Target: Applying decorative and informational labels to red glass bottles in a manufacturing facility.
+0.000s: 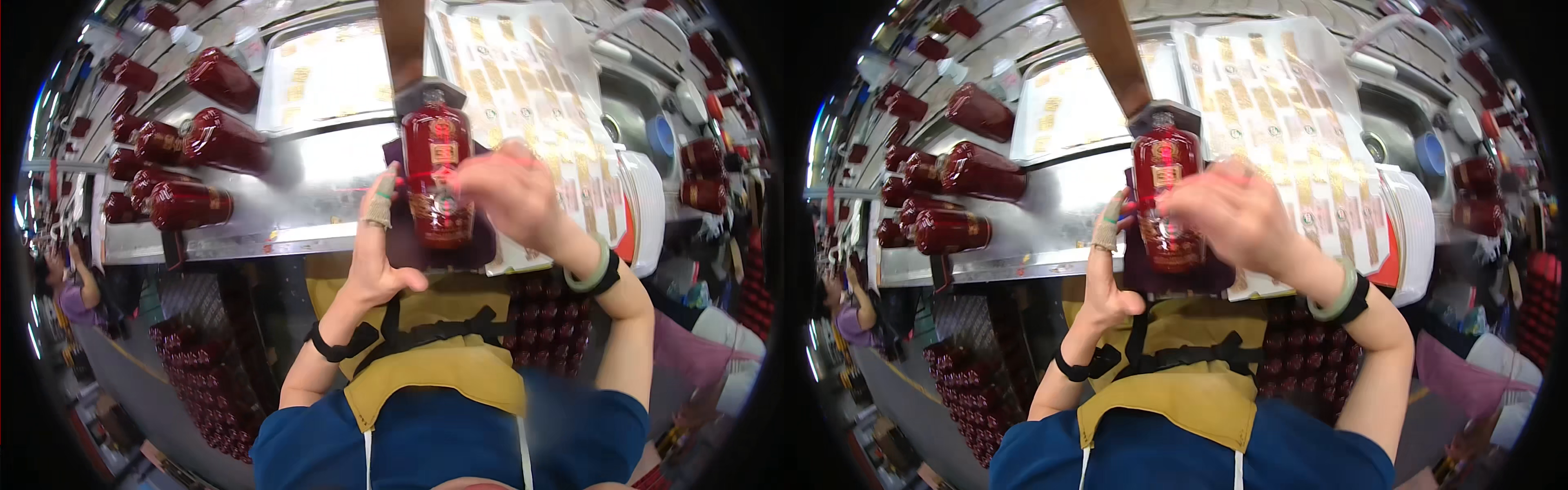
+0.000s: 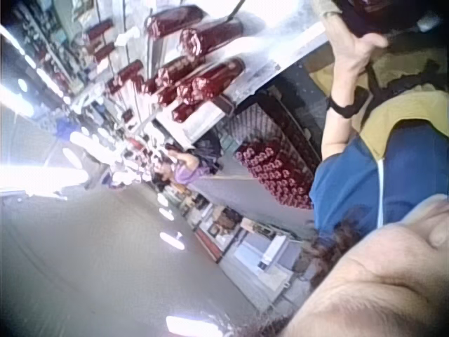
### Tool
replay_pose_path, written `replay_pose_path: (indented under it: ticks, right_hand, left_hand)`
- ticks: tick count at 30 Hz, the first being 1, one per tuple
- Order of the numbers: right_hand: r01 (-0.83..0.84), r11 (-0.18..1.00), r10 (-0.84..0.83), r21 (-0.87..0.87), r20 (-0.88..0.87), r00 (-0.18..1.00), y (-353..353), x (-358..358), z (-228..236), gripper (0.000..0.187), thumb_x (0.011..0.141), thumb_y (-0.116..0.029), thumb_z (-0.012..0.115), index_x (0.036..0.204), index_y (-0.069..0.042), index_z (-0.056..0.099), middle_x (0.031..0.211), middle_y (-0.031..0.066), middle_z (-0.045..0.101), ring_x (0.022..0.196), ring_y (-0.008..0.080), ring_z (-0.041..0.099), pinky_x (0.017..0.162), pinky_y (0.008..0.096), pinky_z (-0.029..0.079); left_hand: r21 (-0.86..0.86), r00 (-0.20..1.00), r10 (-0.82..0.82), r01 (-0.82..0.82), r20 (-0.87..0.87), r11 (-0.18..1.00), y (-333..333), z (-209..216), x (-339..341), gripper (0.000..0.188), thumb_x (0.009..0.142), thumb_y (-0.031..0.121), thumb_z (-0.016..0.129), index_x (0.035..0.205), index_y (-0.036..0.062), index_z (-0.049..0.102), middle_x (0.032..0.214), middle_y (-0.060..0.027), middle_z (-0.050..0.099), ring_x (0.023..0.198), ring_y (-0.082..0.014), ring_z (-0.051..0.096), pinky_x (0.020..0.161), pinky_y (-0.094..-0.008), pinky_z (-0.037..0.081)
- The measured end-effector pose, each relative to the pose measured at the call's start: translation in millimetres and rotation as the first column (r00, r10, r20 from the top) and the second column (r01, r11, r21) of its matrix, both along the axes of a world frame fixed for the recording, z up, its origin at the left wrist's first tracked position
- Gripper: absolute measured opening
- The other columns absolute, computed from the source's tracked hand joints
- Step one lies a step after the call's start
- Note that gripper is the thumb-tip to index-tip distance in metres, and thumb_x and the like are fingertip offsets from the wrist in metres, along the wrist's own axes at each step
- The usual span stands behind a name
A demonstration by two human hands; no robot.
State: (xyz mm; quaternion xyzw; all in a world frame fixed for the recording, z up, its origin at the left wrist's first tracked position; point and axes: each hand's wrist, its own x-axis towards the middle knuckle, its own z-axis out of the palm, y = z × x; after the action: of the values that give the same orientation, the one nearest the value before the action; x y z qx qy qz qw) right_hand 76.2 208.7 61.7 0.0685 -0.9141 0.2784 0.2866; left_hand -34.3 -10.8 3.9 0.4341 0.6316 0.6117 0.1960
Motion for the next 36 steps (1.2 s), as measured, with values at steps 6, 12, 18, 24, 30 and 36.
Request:
replay_pose_path:
  ticks: [6,12,18,24,30,36]
  right_hand:
    - [-0.201,0.948,0.238,0.248,-0.13,0.963,-18,28,-6,0.022,0.078,-0.016,0.073,0.1,-0.017,0.076,0.107,-0.0063,0.074,0.084,0.0141,0.062,0.083,0.0346,0.049]
    - [0.245,0.967,-0.242,0.07,-0.05,0.969,-20,46,-26,0.021,0.078,-0.009,0.072,0.098,-0.015,0.076,0.105,-0.0031,0.077,0.085,0.0164,0.066,0.082,0.0337,0.046]
    - [-0.082,0.99,0.102,0.119,-0.174,0.979,-28,44,-17,0.021,0.08,-0.01,0.071,0.099,-0.016,0.077,0.103,-0.0058,0.076,0.085,0.013,0.065,0.085,0.0343,0.05]
    - [-0.068,0.975,0.106,0.213,-0.172,0.979,-28,41,-16,0.027,0.074,-0.011,0.073,0.1,-0.018,0.077,0.105,-0.0063,0.075,0.088,0.0142,0.064,0.083,0.0317,0.045]
    - [0.221,0.97,-0.207,0.103,-0.134,0.969,-33,46,-17,0.026,0.075,-0.013,0.073,0.1,-0.018,0.077,0.108,-0.0066,0.075,0.088,0.0118,0.064,0.084,0.0328,0.048]
    - [0.09,0.996,-0.087,0.019,-0.113,0.99,-34,40,-14,0.028,0.073,-0.014,0.073,0.101,-0.016,0.077,0.107,-0.0048,0.075,0.089,0.0131,0.064,0.083,0.0331,0.047]
  left_hand:
    - [-0.049,0.858,0.207,-0.259,-0.47,0.965,19,0,26,0.105,0.068,0.013,0.094,0.156,-0.0044,0.038,0.157,-0.0269,0.041,0.139,-0.0427,0.045,0.115,-0.0484,0.039]
    - [-0.052,0.889,0.239,-0.28,-0.391,0.959,18,-2,29,0.096,0.071,0.006,0.089,0.154,-0.0059,0.042,0.151,-0.0232,0.051,0.137,-0.0377,0.053,0.114,-0.0433,0.043]
    - [-0.106,0.941,0.14,-0.18,-0.308,0.978,12,-9,21,0.103,0.067,0.005,0.091,0.155,-0.0064,0.039,0.15,-0.0265,0.051,0.137,-0.0427,0.053,0.114,-0.0457,0.044]
    - [-0.049,0.849,0.262,-0.318,-0.458,0.947,20,-4,28,0.101,0.07,0.012,0.094,0.155,-0.0041,0.041,0.155,-0.0208,0.044,0.137,-0.0364,0.051,0.111,-0.0435,0.045]
    - [-0.029,0.888,0.22,-0.253,-0.404,0.967,19,-8,26,0.097,0.068,0.007,0.094,0.151,-0.0058,0.045,0.15,-0.0252,0.049,0.134,-0.0401,0.054,0.112,-0.0445,0.045]
    - [-0.089,0.933,0.149,-0.187,-0.327,0.978,14,-9,23,0.099,0.067,0.004,0.092,0.152,-0.0064,0.042,0.156,-0.0273,0.045,0.141,-0.042,0.049,0.115,-0.046,0.043]
